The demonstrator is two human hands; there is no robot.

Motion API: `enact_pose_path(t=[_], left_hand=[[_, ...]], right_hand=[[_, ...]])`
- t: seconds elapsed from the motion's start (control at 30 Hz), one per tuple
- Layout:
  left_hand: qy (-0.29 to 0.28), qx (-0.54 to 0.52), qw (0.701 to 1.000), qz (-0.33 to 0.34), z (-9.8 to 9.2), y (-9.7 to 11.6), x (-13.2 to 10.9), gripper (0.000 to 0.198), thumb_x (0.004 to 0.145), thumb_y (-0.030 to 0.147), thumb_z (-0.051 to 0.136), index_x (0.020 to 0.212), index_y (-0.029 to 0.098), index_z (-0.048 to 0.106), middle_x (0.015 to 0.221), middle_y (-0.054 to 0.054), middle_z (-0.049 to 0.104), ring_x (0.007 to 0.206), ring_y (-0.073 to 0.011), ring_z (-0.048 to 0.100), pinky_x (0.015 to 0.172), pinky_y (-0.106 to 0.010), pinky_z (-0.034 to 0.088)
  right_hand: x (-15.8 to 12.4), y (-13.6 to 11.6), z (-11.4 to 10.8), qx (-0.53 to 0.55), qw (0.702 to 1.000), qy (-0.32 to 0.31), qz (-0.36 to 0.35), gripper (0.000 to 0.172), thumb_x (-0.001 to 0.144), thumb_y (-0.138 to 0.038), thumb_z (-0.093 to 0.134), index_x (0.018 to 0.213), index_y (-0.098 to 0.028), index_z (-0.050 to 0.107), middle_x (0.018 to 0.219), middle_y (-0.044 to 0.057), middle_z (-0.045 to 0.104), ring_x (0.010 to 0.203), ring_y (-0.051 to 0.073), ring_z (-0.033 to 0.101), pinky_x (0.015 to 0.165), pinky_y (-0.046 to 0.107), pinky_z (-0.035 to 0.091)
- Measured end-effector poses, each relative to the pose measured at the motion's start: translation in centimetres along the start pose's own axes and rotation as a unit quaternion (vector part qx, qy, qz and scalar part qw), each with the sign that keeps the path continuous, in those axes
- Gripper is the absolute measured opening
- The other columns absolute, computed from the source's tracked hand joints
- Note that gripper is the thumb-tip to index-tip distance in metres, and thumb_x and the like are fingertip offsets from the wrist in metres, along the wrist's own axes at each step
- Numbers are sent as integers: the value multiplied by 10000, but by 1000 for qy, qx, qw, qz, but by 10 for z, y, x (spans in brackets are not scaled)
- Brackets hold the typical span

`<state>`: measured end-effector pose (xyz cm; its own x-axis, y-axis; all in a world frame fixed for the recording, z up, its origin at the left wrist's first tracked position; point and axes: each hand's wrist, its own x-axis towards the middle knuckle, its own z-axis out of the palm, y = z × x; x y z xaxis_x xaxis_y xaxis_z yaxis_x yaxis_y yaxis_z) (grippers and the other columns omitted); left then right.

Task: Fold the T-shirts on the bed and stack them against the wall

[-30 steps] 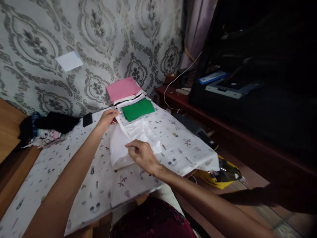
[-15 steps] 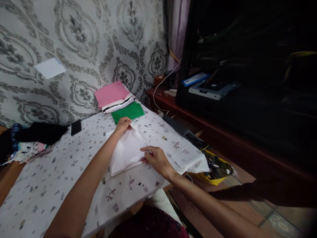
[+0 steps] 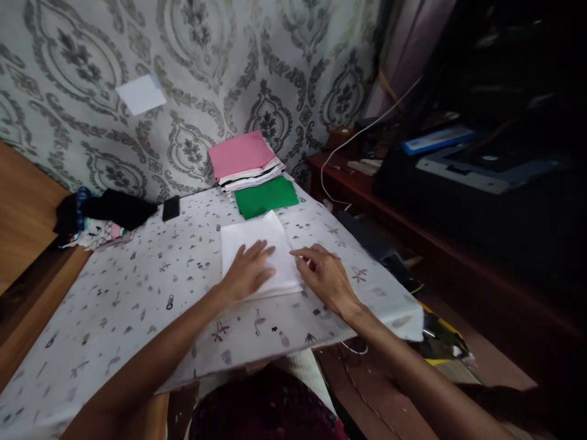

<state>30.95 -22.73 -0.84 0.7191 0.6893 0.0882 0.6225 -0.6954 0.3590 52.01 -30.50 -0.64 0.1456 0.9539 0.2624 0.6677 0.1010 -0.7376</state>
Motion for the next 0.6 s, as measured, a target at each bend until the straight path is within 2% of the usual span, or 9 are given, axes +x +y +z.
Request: enact_pose_path(t=[0.03, 0.1, 0.13, 0.2, 0.27, 0.37, 0.47, 0.6], left_hand=[[-7, 28, 1000, -3, 3, 6, -9, 522, 1026, 432, 410, 1498, 211, 438, 1629, -139, 320, 1533, -281, 227, 1236, -578, 123], [-21, 59, 998, -9, 6, 17, -22, 545, 1040, 452, 364, 1520, 198, 400, 1642, -145, 278, 1542, -265, 196, 1238, -585, 124], [-25, 66, 997, -9, 8, 21, -25, 555, 1042, 457, 355, 1529, 192, 384, 1639, -149, 282, 1540, -265, 202, 1236, -589, 140], [-23, 79, 997, -4, 11, 26, -31, 557, 1041, 446, 367, 1532, 182, 385, 1627, -164, 302, 1532, -285, 229, 1231, -601, 167], [-5, 96, 995, 9, 14, 28, -36, 534, 1036, 418, 397, 1513, 180, 426, 1613, -175, 325, 1516, -316, 268, 1232, -606, 177], [14, 106, 994, 28, 16, 25, -43, 515, 1025, 409, 431, 1488, 187, 469, 1602, -165, 350, 1495, -338, 314, 1231, -605, 202], [8, 75, 997, 2, 7, 9, -38, 521, 1034, 445, 388, 1476, 185, 480, 1602, -139, 368, 1500, -291, 316, 1246, -541, 211], [-24, 36, 994, -99, -17, -39, -10, 588, 1037, 491, 322, 1526, 174, 398, 1643, -135, 276, 1538, -260, 216, 1245, -528, 161]], right_hand=[[13, -5, 3, -26, 999, -7, -30, 331, 923, -277, 498, 1113, -230, 764, 982, 74, 709, 831, 200, 684, 825, 339, 533], [43, -16, 16, -70, 993, -44, -86, 358, 942, -248, 474, 1179, -205, 738, 1184, 108, 694, 1075, 237, 662, 973, 365, 497], [59, -21, 26, -97, 987, -70, -108, 372, 946, -232, 469, 1216, -180, 719, 1298, 127, 658, 1222, 260, 600, 1059, 386, 447], [90, -29, 46, -153, 970, -134, -135, 413, 967, -231, 451, 1318, -145, 653, 1466, 149, 551, 1399, 279, 456, 1161, 429, 343], [114, -30, 66, -201, 952, -185, -139, 459, 1001, -268, 414, 1412, -133, 567, 1561, 154, 443, 1479, 287, 341, 1206, 487, 248], [136, -20, 88, -245, 937, -217, -121, 524, 1039, -360, 334, 1501, -144, 451, 1607, 156, 363, 1516, 291, 261, 1217, 558, 150], [146, -4, 97, -251, 934, -219, -127, 566, 1048, -434, 261, 1526, -169, 408, 1607, 148, 368, 1511, 286, 273, 1207, 573, 139], [152, 10, 98, -235, 938, -208, -146, 544, 1049, -412, 225, 1484, -196, 471, 1563, 124, 450, 1453, 278, 363, 1171, 544, 213]])
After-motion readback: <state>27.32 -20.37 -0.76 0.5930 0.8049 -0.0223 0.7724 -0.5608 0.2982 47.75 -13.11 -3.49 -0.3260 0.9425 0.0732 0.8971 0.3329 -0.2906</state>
